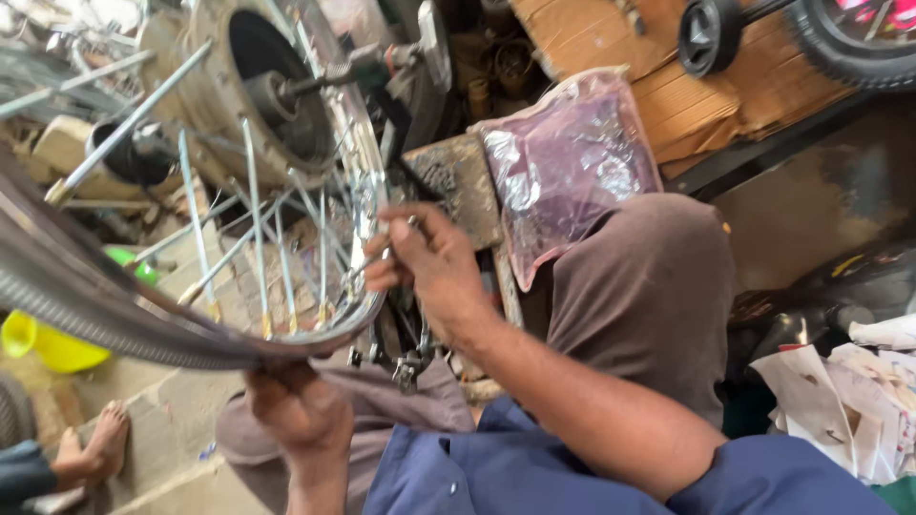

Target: The person sits on the floor and uses a spoke wrench to tighten the nipples on a bicycle wheel mounted in a truing stand. They repeatedly rotate the wheel and adjust individual spokes to true the rim.

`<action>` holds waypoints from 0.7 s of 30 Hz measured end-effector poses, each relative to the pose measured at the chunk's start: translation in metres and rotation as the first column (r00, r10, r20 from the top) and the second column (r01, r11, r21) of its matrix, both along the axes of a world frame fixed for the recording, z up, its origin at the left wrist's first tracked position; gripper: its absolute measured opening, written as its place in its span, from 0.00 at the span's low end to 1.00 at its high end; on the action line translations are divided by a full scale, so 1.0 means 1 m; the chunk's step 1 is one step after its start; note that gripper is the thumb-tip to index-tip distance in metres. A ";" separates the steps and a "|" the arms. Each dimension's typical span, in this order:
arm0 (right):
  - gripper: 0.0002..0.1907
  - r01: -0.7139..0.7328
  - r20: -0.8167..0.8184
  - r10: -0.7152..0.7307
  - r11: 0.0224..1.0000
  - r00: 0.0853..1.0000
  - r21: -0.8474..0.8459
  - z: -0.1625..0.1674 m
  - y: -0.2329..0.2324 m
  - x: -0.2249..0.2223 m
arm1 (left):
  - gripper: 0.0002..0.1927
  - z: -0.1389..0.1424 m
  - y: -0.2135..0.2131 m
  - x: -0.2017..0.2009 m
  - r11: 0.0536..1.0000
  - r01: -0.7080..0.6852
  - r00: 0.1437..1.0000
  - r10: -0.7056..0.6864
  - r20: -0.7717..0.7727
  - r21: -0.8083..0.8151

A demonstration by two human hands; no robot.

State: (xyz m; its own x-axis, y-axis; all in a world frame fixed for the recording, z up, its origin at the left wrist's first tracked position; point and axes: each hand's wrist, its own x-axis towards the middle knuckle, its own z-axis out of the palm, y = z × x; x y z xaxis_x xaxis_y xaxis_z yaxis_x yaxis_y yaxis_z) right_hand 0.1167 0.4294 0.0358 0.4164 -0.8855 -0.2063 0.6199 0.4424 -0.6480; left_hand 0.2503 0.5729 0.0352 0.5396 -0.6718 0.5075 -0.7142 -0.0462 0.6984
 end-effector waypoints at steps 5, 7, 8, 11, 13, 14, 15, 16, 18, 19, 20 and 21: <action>0.15 -0.019 -0.088 -0.004 0.967 0.996 -0.255 0.016 0.016 -0.003 | 0.17 0.003 -0.001 0.000 0.996 -0.059 0.998 0.060 -0.017 0.067; 0.15 -0.057 -0.121 0.022 0.954 0.992 -0.295 0.020 0.025 -0.001 | 0.17 0.007 -0.004 -0.001 1.000 -0.016 1.000 0.016 -0.007 0.023; 0.16 -0.067 -0.145 0.023 0.949 0.989 -0.309 0.021 0.027 0.000 | 0.18 0.010 -0.006 -0.002 1.000 0.008 1.000 -0.008 -0.003 0.000; 0.16 -0.028 -0.089 0.003 0.961 0.996 -0.275 0.021 0.030 0.004 | 0.17 0.018 -0.011 -0.004 1.000 0.020 0.999 -0.020 -0.026 0.020; 0.17 -0.022 -0.089 -0.002 0.965 0.996 -0.261 0.019 0.029 0.007 | 0.17 0.022 -0.014 -0.007 0.999 0.043 0.999 -0.042 -0.027 0.023; 0.17 -0.039 -0.128 0.004 0.960 0.992 -0.276 0.018 0.027 0.008 | 0.16 0.024 -0.016 -0.008 0.998 0.054 0.998 -0.053 -0.026 0.023; 0.17 -0.057 -0.167 0.009 0.955 0.986 -0.290 0.016 0.026 0.010 | 0.16 0.025 -0.017 -0.008 0.998 0.066 0.998 -0.065 -0.022 0.007; 0.17 -0.071 -0.185 0.015 0.951 0.983 -0.301 0.014 0.023 0.011 | 0.15 0.026 -0.018 -0.009 0.997 0.077 0.997 -0.077 -0.020 -0.007; 0.17 -0.099 -0.220 0.027 0.941 0.975 -0.323 0.008 0.016 0.015 | 0.15 0.025 -0.018 -0.008 0.997 0.081 0.997 -0.081 -0.011 -0.013; 0.18 -0.109 -0.178 0.069 0.967 0.982 -0.230 0.005 0.012 0.017 | 0.15 0.023 -0.018 -0.006 0.997 0.076 0.997 -0.076 -0.005 -0.008; 0.18 -0.122 -0.132 0.105 0.983 0.986 -0.134 0.001 0.008 0.018 | 0.15 0.021 -0.017 -0.004 0.997 0.072 0.997 -0.072 0.001 -0.002; 0.19 -0.138 -0.082 0.135 0.990 0.987 -0.035 -0.003 0.005 0.020 | 0.14 0.018 -0.015 -0.003 0.998 0.066 0.998 -0.066 0.004 0.005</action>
State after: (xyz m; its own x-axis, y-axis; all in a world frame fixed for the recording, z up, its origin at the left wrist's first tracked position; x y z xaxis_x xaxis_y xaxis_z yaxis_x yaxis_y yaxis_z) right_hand 0.1367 0.4348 0.0328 0.5176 -0.8298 -0.2087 0.5013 0.4918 -0.7119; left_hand 0.2476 0.5577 0.0534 0.4917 -0.7082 0.5066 -0.7188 -0.0018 0.6952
